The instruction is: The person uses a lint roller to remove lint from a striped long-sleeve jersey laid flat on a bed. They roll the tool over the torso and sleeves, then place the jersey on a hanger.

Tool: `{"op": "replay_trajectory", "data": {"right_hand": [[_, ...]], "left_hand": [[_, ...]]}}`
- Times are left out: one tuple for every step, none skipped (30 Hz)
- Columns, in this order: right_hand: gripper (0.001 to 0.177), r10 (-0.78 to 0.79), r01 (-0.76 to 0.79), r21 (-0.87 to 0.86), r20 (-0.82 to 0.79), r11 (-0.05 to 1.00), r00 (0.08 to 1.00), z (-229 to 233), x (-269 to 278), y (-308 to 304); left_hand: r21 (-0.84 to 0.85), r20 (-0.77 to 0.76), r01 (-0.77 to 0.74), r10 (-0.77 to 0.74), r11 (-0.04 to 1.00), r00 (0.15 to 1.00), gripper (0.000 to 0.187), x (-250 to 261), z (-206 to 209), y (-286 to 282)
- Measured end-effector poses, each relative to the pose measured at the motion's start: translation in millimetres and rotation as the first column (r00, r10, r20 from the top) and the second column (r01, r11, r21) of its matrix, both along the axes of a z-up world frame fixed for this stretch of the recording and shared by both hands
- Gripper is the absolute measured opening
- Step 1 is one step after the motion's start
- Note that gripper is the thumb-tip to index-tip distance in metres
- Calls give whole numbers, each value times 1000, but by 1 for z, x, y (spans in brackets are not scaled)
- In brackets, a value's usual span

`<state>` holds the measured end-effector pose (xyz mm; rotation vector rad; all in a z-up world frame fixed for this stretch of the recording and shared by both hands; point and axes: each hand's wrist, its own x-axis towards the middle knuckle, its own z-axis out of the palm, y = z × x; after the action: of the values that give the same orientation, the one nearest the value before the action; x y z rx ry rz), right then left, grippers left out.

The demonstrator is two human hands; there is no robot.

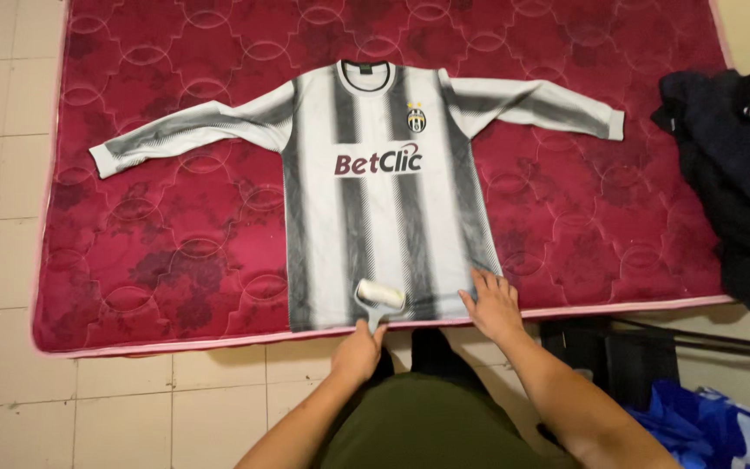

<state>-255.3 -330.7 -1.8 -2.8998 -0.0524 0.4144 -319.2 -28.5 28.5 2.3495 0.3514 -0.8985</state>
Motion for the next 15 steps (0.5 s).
{"op": "replay_trajectory", "data": {"right_hand": [[66, -8, 7, 19, 28, 1000, 1000, 1, 8, -2], [65, -14, 12, 39, 55, 999, 998, 0, 19, -4], [64, -21, 16, 59, 83, 998, 996, -1, 30, -7], [63, -23, 17, 71, 92, 997, 995, -3, 40, -11], [62, -26, 18, 83, 102, 996, 994, -7, 52, -14], [61, -28, 17, 97, 109, 995, 994, -11, 63, -16], [62, -21, 11, 108, 95, 994, 995, -15, 72, -19], [62, -14, 4, 119, 83, 993, 996, -18, 83, -24], [62, -6, -3, 130, 70, 991, 998, -20, 92, -28], [63, 12, -15, 125, 23, 992, 1000, -21, 101, -31], [64, 30, -27, 121, -23, 992, 999, -22, 108, -32], [65, 50, -42, 115, -68, 992, 996, -21, 116, -34], [67, 87, -80, 57, -120, 995, 989, -21, 120, -35], [70, 123, -125, 3, -170, 992, 978, -20, 124, -34], [73, 156, -171, -50, -222, 984, 963, -19, 126, -34]], "left_hand": [[6, -13, -7, 7, 1000, 1000, 55, -4, 4, 0], [12, -26, -16, 16, 1000, 1000, 55, -4, 6, -2], [6, -4, -28, 28, 1000, 1000, 54, 0, 7, -4], [-1, 12, -37, 37, 999, 999, 54, 3, 9, -7], [-7, 28, -47, 47, 999, 999, 54, 6, 10, -12], [5, 63, -61, 61, 998, 996, 54, 12, 11, -17], [18, 98, -76, 74, 997, 992, 53, 21, 9, -23], [29, 135, -91, 86, 995, 987, 53, 30, 7, -30], [14, 153, -114, 110, 993, 982, 53, 41, 3, -37], [0, 170, -136, 134, 991, 976, 52, 52, 0, -43], [-14, 188, -158, 158, 987, 969, 52, 59, -3, -48], [-2, 163, -156, 154, 988, 975, 52, 62, -6, -55], [9, 137, -153, 151, 988, 979, 53, 63, -8, -63], [23, 114, -154, 150, 988, 982, 53, 62, -10, -68], [30, 92, -169, 166, 985, 982, 53, 56, -9, -72]]}}
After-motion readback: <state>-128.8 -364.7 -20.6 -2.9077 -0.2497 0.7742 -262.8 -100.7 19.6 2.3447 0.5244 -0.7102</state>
